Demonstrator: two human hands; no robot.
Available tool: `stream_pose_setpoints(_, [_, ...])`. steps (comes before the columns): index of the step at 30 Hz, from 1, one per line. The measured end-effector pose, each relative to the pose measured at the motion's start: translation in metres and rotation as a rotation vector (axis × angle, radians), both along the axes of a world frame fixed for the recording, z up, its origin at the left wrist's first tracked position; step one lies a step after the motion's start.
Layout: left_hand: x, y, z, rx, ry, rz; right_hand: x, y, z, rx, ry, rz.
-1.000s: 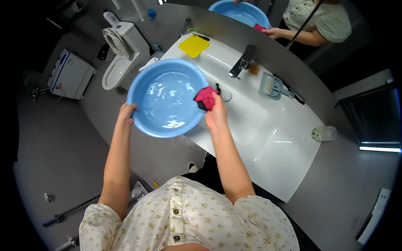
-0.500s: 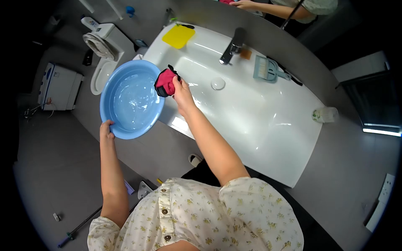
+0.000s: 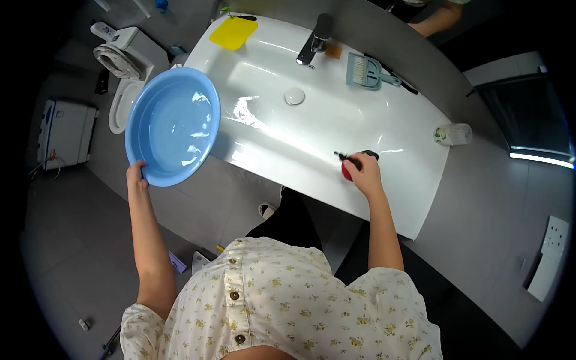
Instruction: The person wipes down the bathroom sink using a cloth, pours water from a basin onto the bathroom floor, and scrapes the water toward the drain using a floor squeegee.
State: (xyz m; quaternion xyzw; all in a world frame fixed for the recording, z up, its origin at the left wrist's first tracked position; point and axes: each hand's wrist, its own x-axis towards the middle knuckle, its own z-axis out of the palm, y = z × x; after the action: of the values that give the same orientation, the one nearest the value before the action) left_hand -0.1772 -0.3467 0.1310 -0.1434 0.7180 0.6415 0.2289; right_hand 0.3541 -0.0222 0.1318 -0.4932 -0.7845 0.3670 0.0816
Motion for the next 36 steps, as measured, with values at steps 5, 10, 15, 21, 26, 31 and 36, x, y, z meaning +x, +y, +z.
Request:
stream_pose_setpoints(5, [-0.008, -0.006, -0.008, -0.018, 0.113, -0.127, 0.024, -0.049, -0.039, 0.270, -0.336, 0.318])
stream_pose_setpoints(10, [0.024, 0.013, 0.012, -0.189, 0.328, -0.101, -0.003, -0.056, -0.045, 0.067, -0.268, 0.238])
stream_pose_setpoints(15, [0.037, 0.019, 0.016, -0.276, 0.665, -0.122, -0.087, -0.069, -0.046, -0.160, -0.055, 0.049])
stream_pose_setpoints(21, [0.038, 0.018, 0.012, -0.769, 0.837, -0.267, -0.157, -0.040, -0.068, -0.431, 0.131, 0.251])
stream_pose_setpoints(26, [0.039, 0.021, 0.017, -0.856, 0.705, -0.309, -0.167, -0.020, -0.083, -0.536, 0.242, 0.606])
stream_pose_setpoints(31, [0.048, 0.028, 0.027, -0.963, 0.758, -0.342, -0.235, -0.030, -0.086, -0.587, 0.306, 0.803])
stream_pose_setpoints(36, [0.061, 0.038, 0.034, -1.138, 0.819, -0.330, -0.328, -0.018, -0.103, -1.136, 0.277, 0.655])
